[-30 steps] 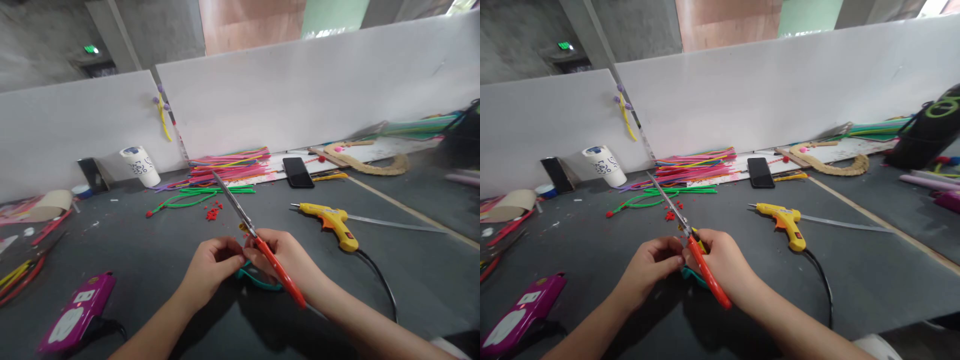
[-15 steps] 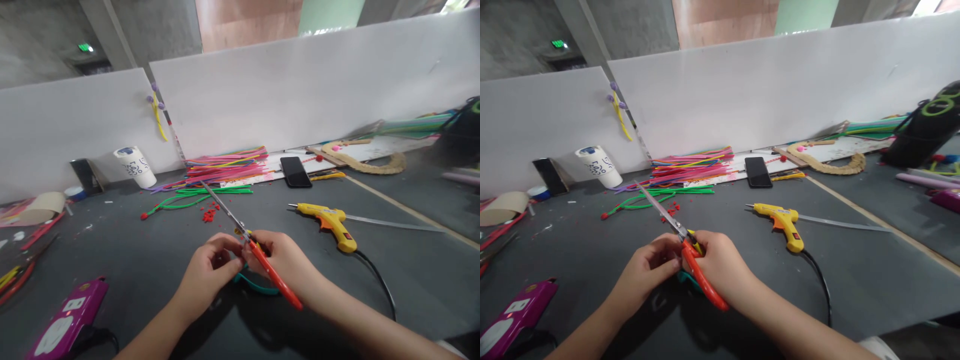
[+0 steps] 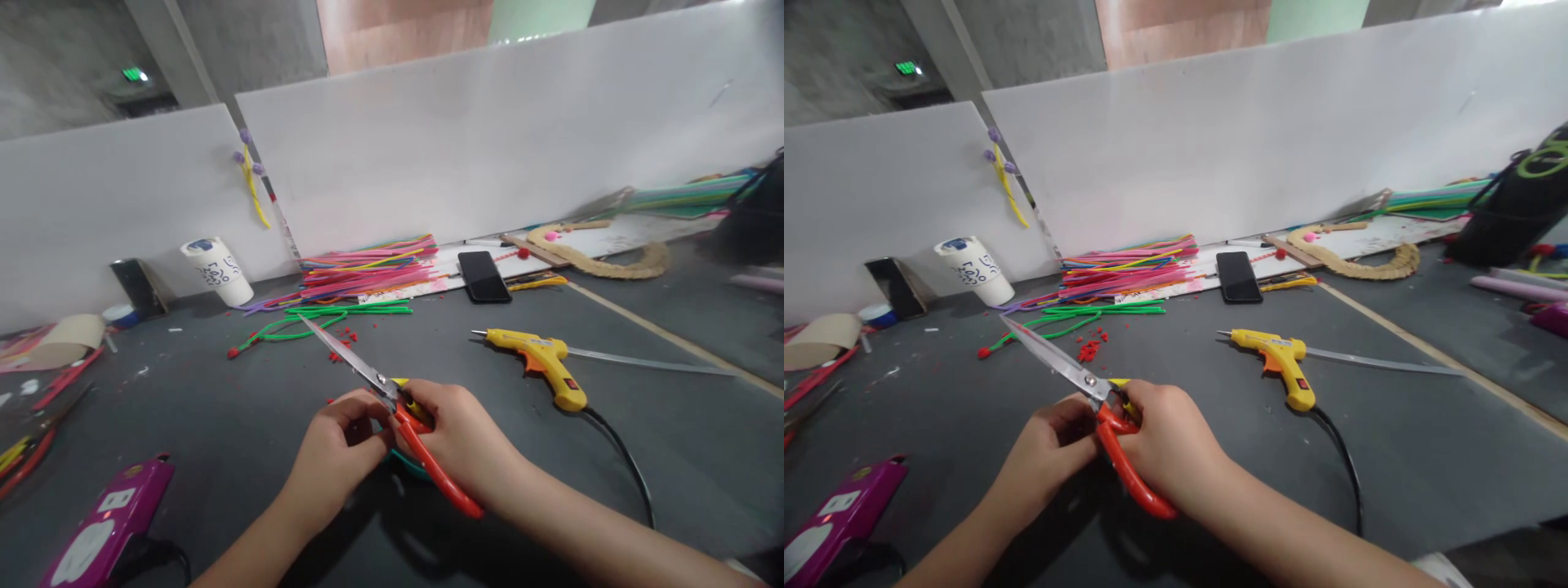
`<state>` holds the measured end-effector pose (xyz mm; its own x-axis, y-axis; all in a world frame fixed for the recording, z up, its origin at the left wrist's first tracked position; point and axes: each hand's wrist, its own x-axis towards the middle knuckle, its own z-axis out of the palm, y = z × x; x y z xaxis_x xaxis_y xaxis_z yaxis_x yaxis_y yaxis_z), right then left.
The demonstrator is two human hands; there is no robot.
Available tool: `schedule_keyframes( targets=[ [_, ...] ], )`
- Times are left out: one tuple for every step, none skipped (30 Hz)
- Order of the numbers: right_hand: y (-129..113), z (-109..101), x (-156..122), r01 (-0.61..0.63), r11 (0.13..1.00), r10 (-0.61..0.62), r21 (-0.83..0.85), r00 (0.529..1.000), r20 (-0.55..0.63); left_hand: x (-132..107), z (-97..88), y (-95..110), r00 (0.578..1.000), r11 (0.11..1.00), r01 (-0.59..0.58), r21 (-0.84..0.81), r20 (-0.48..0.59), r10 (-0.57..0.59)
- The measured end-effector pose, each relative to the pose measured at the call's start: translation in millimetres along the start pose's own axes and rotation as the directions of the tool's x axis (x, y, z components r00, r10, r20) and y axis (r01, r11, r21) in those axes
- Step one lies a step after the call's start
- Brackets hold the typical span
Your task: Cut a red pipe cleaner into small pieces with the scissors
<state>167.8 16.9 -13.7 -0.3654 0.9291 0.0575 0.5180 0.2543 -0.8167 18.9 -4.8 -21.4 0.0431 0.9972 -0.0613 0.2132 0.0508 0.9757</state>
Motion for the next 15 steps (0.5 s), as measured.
schedule_keyframes(
  targets=[
    [0.1,0.0,0.0,0.001,1.000,-0.001,-0.005,1.000,-0.003,0.1,-0.2,0.4,1.000,1.000,-0.006,0.012,0.010,0.006],
    [0.3,0.1,0.2,-0.001,1.000,0.001,-0.006,1.000,-0.005,0.2,-0.4,0.8,1.000,1.000,-0.014,0.023,0.021,0.014],
    [0.6,0.4,0.4,-0.003,1.000,0.003,-0.002,1.000,-0.004,0.4,-0.8,1.2,0.999,0.999,-0.022,0.031,0.028,0.021],
    [1.1,0.7,0.6,-0.006,1.000,0.006,0.004,1.000,-0.002,0.5,-1.2,1.4,0.999,0.999,-0.029,0.036,0.031,0.028],
    [1.7,1.2,0.8,-0.008,1.000,0.008,0.012,1.000,0.001,0.7,-1.6,1.6,0.999,0.999,-0.035,0.039,0.033,0.034],
    [2.3,1.7,0.9,-0.008,1.000,0.008,0.019,1.000,0.004,0.8,-1.9,1.8,0.999,0.998,-0.039,0.044,0.037,0.037],
    [3.0,2.2,0.9,-0.008,1.000,0.008,0.024,1.000,0.006,0.8,-2.3,1.8,0.998,0.998,-0.040,0.049,0.039,0.038],
    [3.6,2.5,0.8,-0.007,1.000,0.007,0.026,1.000,0.008,0.8,-2.5,1.8,0.998,0.998,-0.041,0.055,0.042,0.039],
    [3.9,2.7,0.6,-0.008,1.000,0.008,0.026,1.000,0.009,0.8,-2.8,1.7,0.998,0.997,-0.042,0.058,0.045,0.040],
    [4.1,2.8,0.5,-0.010,1.000,0.009,0.025,1.000,0.009,0.7,-3.0,1.5,0.998,0.997,-0.045,0.058,0.046,0.042],
    [4.0,2.7,0.3,-0.013,1.000,0.013,0.025,1.000,0.009,0.6,-3.2,1.2,0.998,0.997,-0.048,0.055,0.047,0.045],
    [3.7,2.5,0.1,-0.018,1.000,0.018,0.026,1.000,0.011,0.6,-3.4,1.0,0.998,0.997,-0.050,0.051,0.050,0.047],
    [3.3,2.3,-0.1,-0.021,0.999,0.021,0.029,1.000,0.012,0.5,-3.6,0.7,0.997,0.998,-0.050,0.045,0.054,0.047],
    [2.8,2.1,-0.2,-0.025,0.999,0.024,0.034,1.000,0.015,0.5,-3.7,0.6,0.997,0.998,-0.046,0.040,0.059,0.044],
    [2.5,2.0,-0.2,-0.028,0.999,0.027,0.043,0.999,0.020,0.4,-3.7,0.7,0.997,0.998,-0.042,0.037,0.063,0.039]
  ],
)
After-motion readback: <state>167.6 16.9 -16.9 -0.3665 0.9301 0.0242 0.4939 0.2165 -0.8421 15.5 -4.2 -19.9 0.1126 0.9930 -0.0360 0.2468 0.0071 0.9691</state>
